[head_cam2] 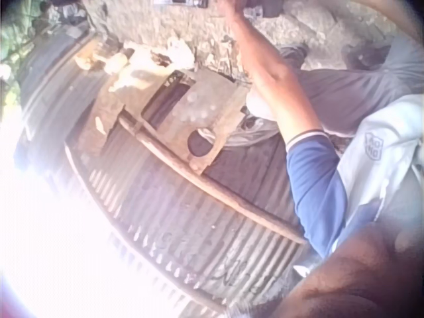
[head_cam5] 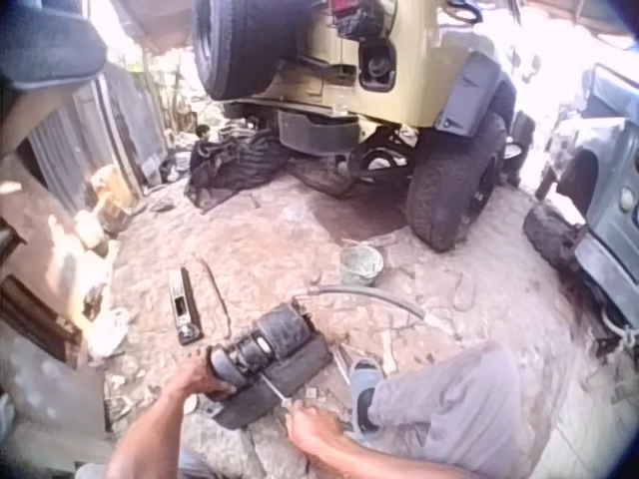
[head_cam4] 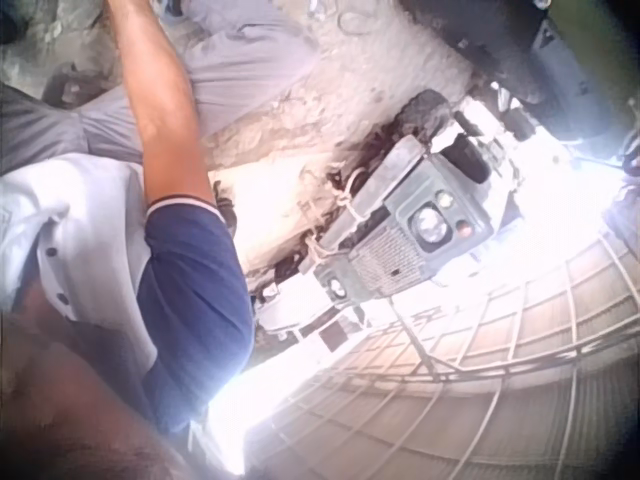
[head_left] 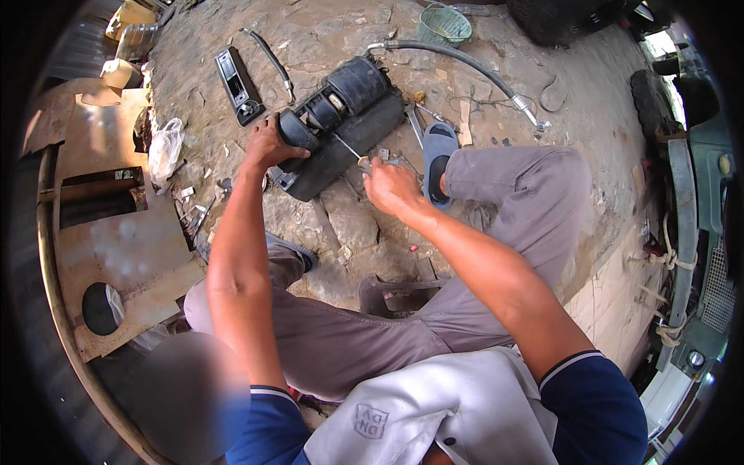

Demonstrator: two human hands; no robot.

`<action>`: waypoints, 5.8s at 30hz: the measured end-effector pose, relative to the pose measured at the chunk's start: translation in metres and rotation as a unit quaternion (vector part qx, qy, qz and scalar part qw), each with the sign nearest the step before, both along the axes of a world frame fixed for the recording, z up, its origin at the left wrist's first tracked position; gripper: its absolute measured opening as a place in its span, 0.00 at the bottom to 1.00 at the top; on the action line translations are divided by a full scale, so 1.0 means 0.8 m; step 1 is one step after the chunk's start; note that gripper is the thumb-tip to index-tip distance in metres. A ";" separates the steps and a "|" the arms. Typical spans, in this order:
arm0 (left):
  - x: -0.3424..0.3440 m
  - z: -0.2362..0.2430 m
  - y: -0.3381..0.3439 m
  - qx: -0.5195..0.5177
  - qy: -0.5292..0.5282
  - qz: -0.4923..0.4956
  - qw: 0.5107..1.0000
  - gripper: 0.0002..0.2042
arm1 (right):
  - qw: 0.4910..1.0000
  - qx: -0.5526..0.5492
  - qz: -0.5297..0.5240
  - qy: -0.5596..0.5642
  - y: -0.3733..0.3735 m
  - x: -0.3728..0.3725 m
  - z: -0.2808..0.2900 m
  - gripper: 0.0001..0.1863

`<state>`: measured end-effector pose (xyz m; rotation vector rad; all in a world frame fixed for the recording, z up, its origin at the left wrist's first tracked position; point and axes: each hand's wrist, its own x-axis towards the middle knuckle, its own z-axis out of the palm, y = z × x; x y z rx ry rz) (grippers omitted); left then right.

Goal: The person assembles a blower unit, joining the housing sections and securing them using a screwdriver.

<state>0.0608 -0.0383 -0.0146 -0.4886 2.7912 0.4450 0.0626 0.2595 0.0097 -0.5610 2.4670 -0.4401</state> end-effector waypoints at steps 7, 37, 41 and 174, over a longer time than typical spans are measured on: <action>0.002 -0.007 -0.008 0.003 -0.007 0.018 1.000 0.65 | 0.830 -0.267 -0.274 -0.406 0.011 -0.013 -0.035 0.21; -0.003 0.002 0.008 0.012 -0.005 0.020 1.000 0.63 | 0.947 -0.173 -0.205 -0.179 0.015 -0.012 -0.076 0.26; 0.006 -0.001 -0.002 0.001 -0.005 0.025 1.000 0.63 | 0.865 -0.243 -0.264 -0.350 0.015 -0.010 -0.045 0.23; 0.046 -0.047 0.034 0.421 0.182 0.600 0.655 0.38 | 0.983 0.044 0.122 -0.129 -0.020 -0.373 -0.033 0.23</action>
